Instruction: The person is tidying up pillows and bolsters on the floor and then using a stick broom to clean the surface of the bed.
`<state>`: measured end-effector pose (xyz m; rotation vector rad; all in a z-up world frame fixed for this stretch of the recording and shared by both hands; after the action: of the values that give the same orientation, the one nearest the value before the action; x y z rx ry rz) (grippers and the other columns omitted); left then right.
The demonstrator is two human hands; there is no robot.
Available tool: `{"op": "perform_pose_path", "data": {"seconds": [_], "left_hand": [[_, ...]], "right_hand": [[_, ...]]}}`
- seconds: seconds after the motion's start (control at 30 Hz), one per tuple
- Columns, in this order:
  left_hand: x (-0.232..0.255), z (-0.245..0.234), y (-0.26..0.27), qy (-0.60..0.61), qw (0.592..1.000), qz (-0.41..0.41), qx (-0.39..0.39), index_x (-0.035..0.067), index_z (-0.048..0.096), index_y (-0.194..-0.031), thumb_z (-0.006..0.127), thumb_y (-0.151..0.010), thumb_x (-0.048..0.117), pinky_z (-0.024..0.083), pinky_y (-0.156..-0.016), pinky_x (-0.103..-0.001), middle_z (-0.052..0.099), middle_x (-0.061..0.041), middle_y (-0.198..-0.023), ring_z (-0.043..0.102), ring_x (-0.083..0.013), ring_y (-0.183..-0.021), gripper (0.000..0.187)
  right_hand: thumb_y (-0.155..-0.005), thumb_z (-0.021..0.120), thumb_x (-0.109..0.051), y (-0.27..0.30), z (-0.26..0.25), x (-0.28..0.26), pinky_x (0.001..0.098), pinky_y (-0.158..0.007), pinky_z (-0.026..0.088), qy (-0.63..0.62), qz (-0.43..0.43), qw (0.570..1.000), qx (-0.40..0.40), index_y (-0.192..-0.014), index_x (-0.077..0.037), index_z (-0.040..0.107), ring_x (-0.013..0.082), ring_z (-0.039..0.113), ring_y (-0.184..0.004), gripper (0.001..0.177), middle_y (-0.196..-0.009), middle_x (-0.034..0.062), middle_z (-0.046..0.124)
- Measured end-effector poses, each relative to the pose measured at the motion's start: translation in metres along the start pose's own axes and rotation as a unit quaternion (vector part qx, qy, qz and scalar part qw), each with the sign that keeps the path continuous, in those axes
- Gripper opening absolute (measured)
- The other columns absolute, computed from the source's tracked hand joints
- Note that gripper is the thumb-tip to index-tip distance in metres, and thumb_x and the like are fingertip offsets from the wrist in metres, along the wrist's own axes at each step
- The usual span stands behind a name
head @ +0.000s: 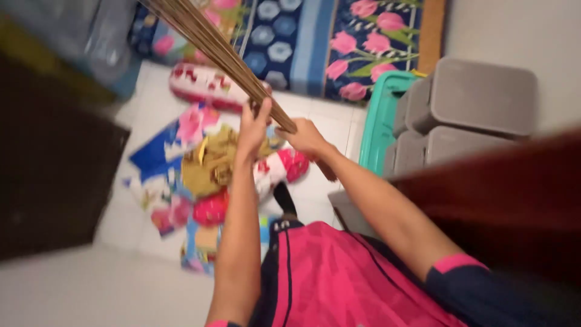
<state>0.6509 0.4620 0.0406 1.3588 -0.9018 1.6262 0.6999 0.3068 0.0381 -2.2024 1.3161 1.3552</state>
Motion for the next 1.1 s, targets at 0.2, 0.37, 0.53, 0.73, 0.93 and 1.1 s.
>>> {"op": "perform_pose_path", "data": {"seconds": [0.2, 0.37, 0.53, 0.73, 0.93, 1.1], "left_hand": [[-0.05, 0.017, -0.142, -0.088, 0.987, -0.118, -0.069, 0.006, 0.031, -0.154, 0.059, -0.102, 0.035, 0.055, -0.089, -0.03, 0.057, -0.008, -0.142, 0.065, -0.0156, -0.112, 0.065], [-0.067, 0.017, -0.22, -0.025, 0.985, -0.13, -0.113, 0.006, 0.036, -0.152, 0.062, -0.099, 0.034, 0.053, -0.087, -0.032, 0.06, -0.012, -0.14, 0.066, -0.0179, -0.107, 0.065], [-0.061, 0.005, -0.281, -0.047, 0.983, -0.15, -0.093, 0.006, 0.043, -0.148, 0.061, -0.1, 0.034, 0.053, -0.087, -0.033, 0.064, -0.012, -0.132, 0.067, -0.0181, -0.105, 0.058], [-0.092, 0.016, -0.372, -0.051, 0.978, -0.186, -0.078, 0.007, 0.049, -0.142, 0.06, -0.099, 0.031, 0.053, -0.086, -0.031, 0.067, -0.009, -0.128, 0.069, -0.0168, -0.101, 0.051], [-0.152, 0.043, -0.479, -0.026, 0.984, -0.176, -0.023, 0.005, 0.056, -0.135, 0.056, -0.104, 0.027, 0.055, -0.082, -0.029, 0.07, -0.01, -0.121, 0.07, -0.0173, -0.094, 0.039], [-0.153, 0.072, -0.554, -0.129, 0.973, -0.192, 0.003, 0.005, 0.061, -0.129, 0.053, -0.104, 0.025, 0.05, -0.075, -0.029, 0.074, -0.006, -0.111, 0.07, -0.015, -0.09, 0.033]], "right_hand": [[-0.088, 0.074, -0.047, -0.116, -0.049, 0.06, 0.0436, -0.069, 0.054, 0.031, 0.057, 0.989, 0.132, -0.099, -0.006, 0.076, 0.0312, 0.072, -0.072, 0.043, -0.075, 0.016, 0.072], [-0.088, 0.073, -0.043, -0.153, -0.089, 0.036, 0.0447, -0.056, 0.053, -0.015, 0.217, 0.962, 0.162, -0.11, -0.009, 0.073, 0.0286, 0.067, -0.059, 0.04, -0.067, 0.0144, 0.067], [-0.087, 0.075, -0.035, -0.219, -0.106, 0.084, 0.0353, -0.045, 0.049, -0.067, 0.228, 0.955, 0.176, -0.108, -0.006, 0.071, 0.0183, 0.062, -0.048, 0.036, -0.061, 0.0082, 0.065], [-0.087, 0.076, -0.028, -0.324, -0.143, 0.13, 0.0349, -0.044, 0.049, -0.139, 0.148, 0.966, 0.162, -0.103, -0.002, 0.06, 0.0154, 0.061, -0.048, 0.034, -0.066, 0.006, 0.062], [-0.092, 0.073, -0.034, -0.439, -0.204, 0.177, 0.0336, -0.043, 0.047, -0.121, 0.175, 0.969, 0.129, -0.1, -0.003, 0.063, 0.0144, 0.06, -0.046, 0.033, -0.065, 0.0054, 0.063], [-0.094, 0.063, -0.042, -0.501, -0.253, 0.237, 0.0357, -0.05, 0.05, -0.166, 0.143, 0.97, 0.103, -0.109, -0.007, 0.07, 0.0157, 0.066, -0.06, 0.039, -0.08, 0.0053, 0.075]]}}
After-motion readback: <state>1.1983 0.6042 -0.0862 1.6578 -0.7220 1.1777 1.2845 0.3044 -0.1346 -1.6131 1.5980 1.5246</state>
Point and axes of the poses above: each hand's wrist, its own y-axis away from the middle knuckle, its own z-axis out of the palm, x = y × z, the point moved 2 cm from there along -y, towards the middle knuckle
